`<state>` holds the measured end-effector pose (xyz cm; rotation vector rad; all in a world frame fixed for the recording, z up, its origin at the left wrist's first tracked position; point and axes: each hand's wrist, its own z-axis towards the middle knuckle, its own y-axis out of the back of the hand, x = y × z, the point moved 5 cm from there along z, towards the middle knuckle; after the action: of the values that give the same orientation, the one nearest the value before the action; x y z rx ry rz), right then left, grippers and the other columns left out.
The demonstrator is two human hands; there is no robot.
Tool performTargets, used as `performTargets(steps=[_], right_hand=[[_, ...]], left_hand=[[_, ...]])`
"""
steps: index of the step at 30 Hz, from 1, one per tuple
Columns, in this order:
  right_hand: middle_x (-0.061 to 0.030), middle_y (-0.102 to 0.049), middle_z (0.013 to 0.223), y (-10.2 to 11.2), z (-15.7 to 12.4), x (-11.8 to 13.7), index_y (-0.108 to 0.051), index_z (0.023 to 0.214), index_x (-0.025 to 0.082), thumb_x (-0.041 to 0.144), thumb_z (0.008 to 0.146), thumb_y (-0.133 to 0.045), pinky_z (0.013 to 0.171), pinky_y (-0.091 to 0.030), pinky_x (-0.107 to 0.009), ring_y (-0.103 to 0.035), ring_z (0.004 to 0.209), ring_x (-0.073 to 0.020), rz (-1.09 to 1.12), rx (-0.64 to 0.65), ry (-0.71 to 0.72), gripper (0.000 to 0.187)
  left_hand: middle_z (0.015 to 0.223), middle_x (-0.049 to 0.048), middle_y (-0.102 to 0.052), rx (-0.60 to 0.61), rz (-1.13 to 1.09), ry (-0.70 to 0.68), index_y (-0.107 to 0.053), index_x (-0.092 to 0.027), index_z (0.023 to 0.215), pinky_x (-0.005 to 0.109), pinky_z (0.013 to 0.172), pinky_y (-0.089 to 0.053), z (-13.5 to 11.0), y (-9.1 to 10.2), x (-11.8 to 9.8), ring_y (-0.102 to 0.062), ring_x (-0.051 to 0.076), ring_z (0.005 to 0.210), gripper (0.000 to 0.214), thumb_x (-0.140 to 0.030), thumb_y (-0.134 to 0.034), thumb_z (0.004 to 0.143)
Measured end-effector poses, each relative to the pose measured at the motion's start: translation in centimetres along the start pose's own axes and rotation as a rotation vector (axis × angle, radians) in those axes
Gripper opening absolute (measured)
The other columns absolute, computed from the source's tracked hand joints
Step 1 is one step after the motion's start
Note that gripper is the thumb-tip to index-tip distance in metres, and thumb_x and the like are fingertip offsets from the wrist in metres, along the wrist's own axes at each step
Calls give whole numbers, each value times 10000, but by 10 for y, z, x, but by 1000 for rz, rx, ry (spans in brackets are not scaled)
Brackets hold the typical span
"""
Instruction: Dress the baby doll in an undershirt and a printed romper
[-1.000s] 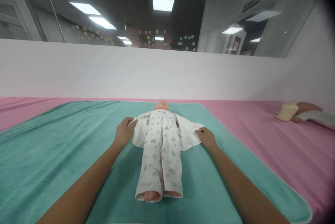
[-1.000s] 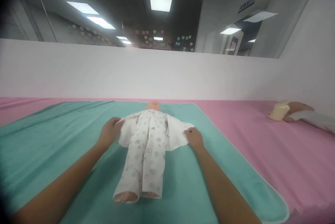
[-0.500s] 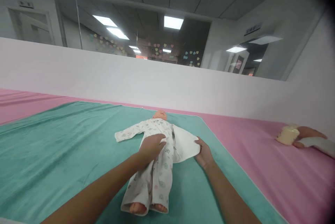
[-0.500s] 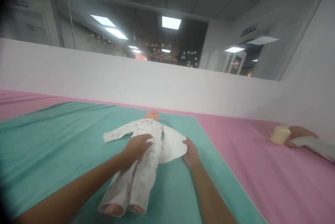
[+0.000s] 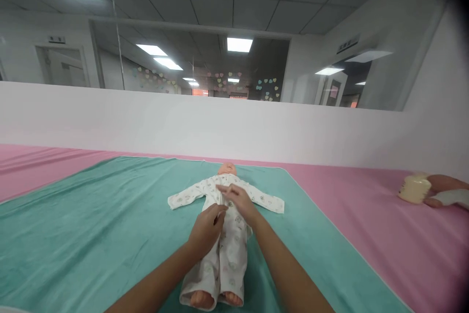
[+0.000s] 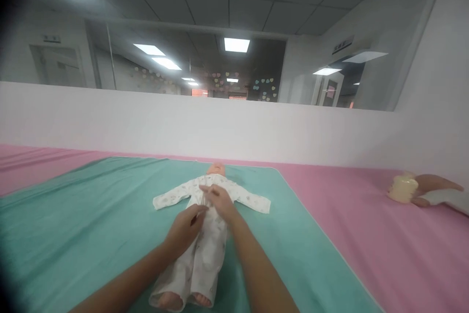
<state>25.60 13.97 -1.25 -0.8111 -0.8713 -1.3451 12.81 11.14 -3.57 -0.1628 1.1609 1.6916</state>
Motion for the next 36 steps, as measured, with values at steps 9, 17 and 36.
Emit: performTargets(steps=[9,17,36], right_hand=[[-10,-590,546,14,-17,-23,-355,544,201,446,816,-455,511,-396,-269,-482,423,-120,167,-309,-19,379],[-41,-613,923,21,-19,-21,-553,750,208,243,790,-462,861,-382,-346,-515,924,-195,-594,-430,172,105],[-3,-579,804,21,16,-35,-519,853,224,390,857,-396,697,-398,-288,-533,740,-158,-776,-351,-16,207]], left_hand=[[901,39,-616,-269,-112,253,-577,-180,954,289,766,-428,49,27,41,-564,183,840,279,-376,-426,825],[1258,168,-428,-28,11,431,-553,-130,1109,289,818,-425,130,-6,79,-552,229,997,472,-316,-558,675],[654,8,-570,58,-422,327,-585,-152,817,212,520,-368,139,0,78,-500,114,562,275,-377,-447,742]])
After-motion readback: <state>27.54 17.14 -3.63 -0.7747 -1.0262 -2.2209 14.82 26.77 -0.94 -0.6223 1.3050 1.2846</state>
